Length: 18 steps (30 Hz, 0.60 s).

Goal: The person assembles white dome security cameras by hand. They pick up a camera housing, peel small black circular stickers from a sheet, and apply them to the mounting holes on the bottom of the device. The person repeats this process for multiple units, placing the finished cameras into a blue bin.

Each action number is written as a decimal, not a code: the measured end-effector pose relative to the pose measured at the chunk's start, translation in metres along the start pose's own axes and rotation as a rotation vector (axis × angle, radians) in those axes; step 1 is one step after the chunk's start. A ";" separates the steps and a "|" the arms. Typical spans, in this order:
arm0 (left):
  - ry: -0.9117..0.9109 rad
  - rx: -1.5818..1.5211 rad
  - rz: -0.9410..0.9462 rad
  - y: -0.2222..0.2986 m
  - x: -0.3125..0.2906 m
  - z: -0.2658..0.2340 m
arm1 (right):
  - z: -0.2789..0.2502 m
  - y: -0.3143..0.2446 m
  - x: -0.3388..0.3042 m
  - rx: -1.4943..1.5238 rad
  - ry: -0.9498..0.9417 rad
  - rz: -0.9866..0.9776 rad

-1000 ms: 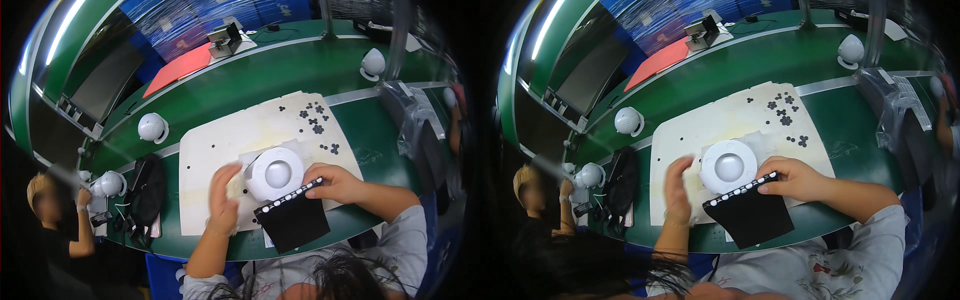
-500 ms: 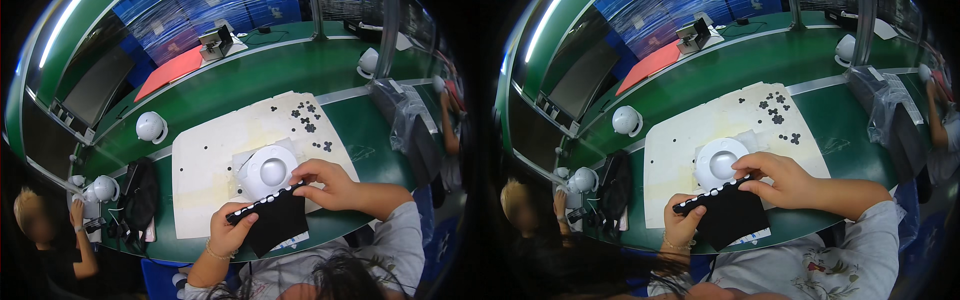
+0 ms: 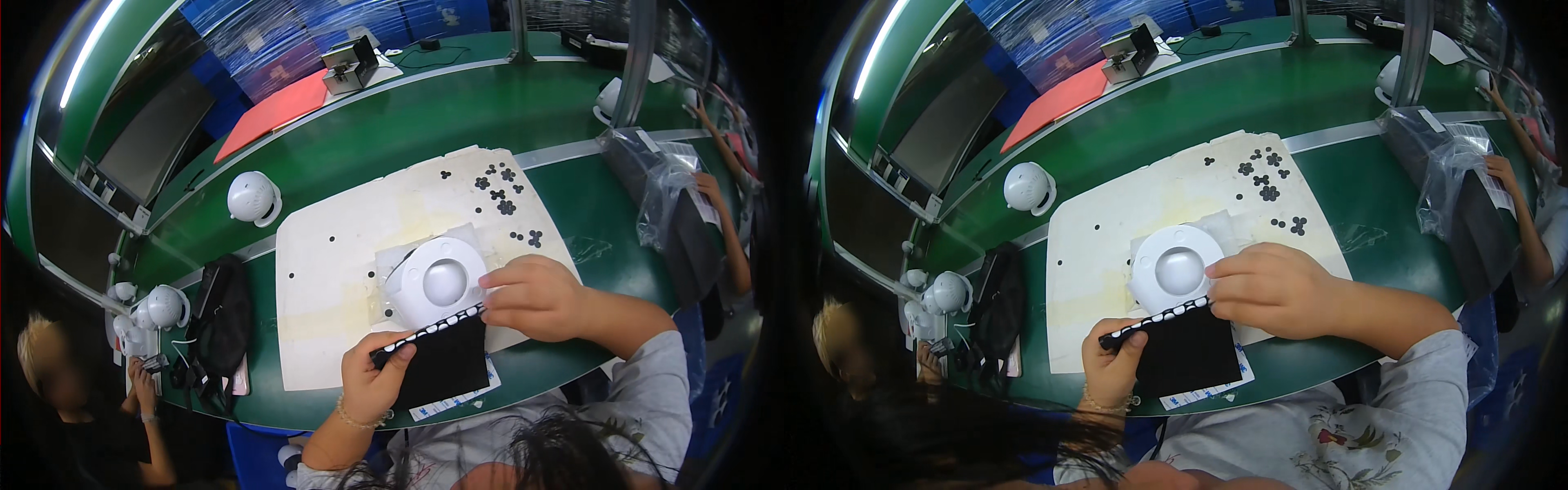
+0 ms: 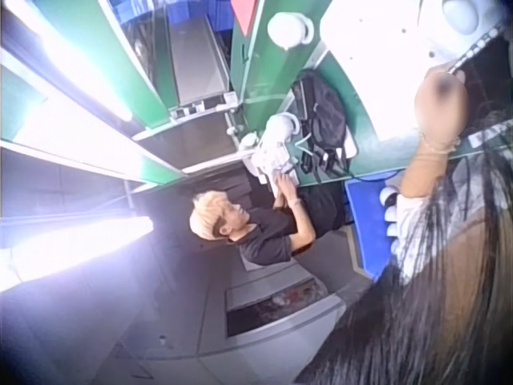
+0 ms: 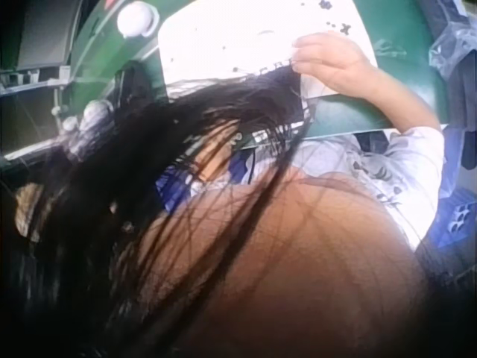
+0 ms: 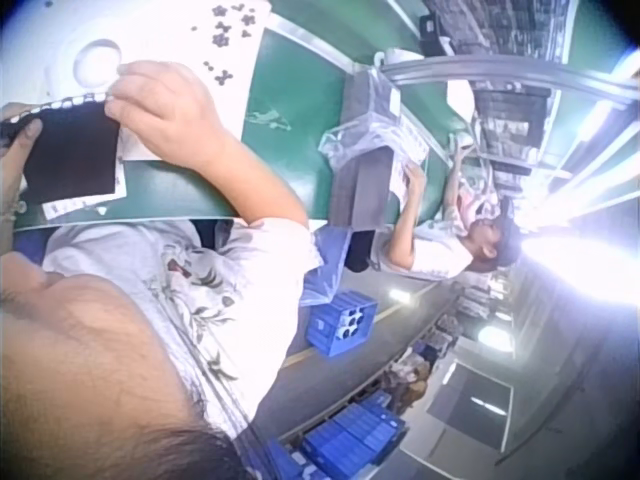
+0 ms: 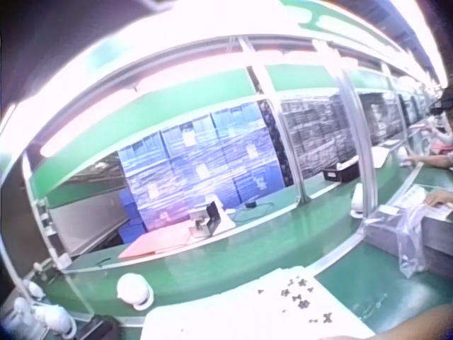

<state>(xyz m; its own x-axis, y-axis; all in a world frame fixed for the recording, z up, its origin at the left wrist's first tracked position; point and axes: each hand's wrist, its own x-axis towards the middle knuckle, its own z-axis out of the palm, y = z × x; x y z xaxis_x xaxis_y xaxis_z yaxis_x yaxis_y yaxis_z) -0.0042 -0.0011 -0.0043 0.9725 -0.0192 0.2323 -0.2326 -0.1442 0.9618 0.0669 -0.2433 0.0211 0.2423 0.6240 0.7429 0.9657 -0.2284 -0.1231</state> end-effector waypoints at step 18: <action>0.018 0.070 0.047 0.003 -0.004 0.008 | 0.011 -0.011 0.006 0.176 0.082 -0.001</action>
<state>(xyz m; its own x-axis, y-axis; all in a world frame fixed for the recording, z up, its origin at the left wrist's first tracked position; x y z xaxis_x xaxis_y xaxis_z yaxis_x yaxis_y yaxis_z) -0.0087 -0.0089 -0.0038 0.9600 -0.0100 0.2799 -0.2756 -0.2122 0.9376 0.0583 -0.2290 0.0199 0.2399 0.5595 0.7933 0.9691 -0.0893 -0.2301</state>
